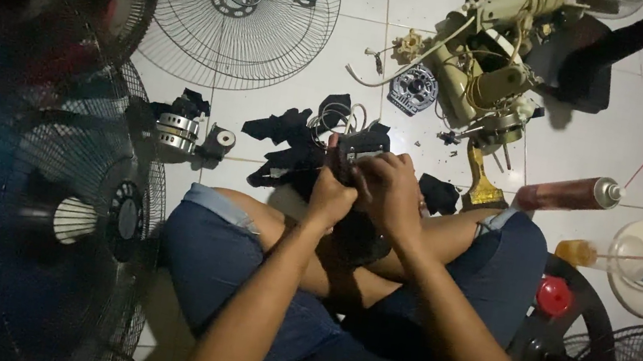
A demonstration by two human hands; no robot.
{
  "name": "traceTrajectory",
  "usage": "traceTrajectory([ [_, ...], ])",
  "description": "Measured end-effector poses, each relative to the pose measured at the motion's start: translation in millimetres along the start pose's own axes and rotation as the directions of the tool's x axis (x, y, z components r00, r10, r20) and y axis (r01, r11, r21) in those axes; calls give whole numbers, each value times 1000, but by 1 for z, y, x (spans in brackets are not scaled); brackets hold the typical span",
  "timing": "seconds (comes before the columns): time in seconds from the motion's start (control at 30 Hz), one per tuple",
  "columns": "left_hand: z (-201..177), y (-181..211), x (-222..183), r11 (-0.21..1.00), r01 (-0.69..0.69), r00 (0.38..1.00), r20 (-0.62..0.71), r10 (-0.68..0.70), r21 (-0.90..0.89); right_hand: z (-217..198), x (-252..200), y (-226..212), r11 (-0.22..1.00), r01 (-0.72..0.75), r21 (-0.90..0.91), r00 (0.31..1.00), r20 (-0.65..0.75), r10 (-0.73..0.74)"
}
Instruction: Using a screwdriver to disassemble a fan component while sitting on the floor
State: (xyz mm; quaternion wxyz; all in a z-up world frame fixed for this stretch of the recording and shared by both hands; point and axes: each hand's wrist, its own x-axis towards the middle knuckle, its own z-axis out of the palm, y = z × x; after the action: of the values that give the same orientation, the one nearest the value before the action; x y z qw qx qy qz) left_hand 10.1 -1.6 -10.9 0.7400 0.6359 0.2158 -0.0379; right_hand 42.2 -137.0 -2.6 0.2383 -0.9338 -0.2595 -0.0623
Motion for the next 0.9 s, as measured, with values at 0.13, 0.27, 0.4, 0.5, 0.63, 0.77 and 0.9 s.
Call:
traceTrajectory([
  [0.13,-2,5,-6,1000,-7,1000,-2,7,20,11,-5,5,1000,-20,6,998,-60,20],
  [0.27,-4,15,-12,996,-22,1000,-1,22,83,30,-8,29,998,59,19,997,-56,-58],
  [0.4,-5,26,-18,989,-35,999,0,35,145,30,-7,29,989,124,-78,989,-76,-130],
  [0.5,-5,30,-20,981,-46,999,0,46,187,46,-10,45,989,122,-88,986,-103,-131],
  [0.63,2,1,-9,988,-19,1000,-2,20,153,31,-9,14,988,-37,-151,991,-130,17],
  [0.77,-6,14,-13,985,17,1000,18,-20,171,24,-6,15,982,164,-94,978,-112,-174],
  [0.9,-9,25,-19,984,63,996,44,-72,168,28,-8,23,977,180,-110,958,-206,-200],
])
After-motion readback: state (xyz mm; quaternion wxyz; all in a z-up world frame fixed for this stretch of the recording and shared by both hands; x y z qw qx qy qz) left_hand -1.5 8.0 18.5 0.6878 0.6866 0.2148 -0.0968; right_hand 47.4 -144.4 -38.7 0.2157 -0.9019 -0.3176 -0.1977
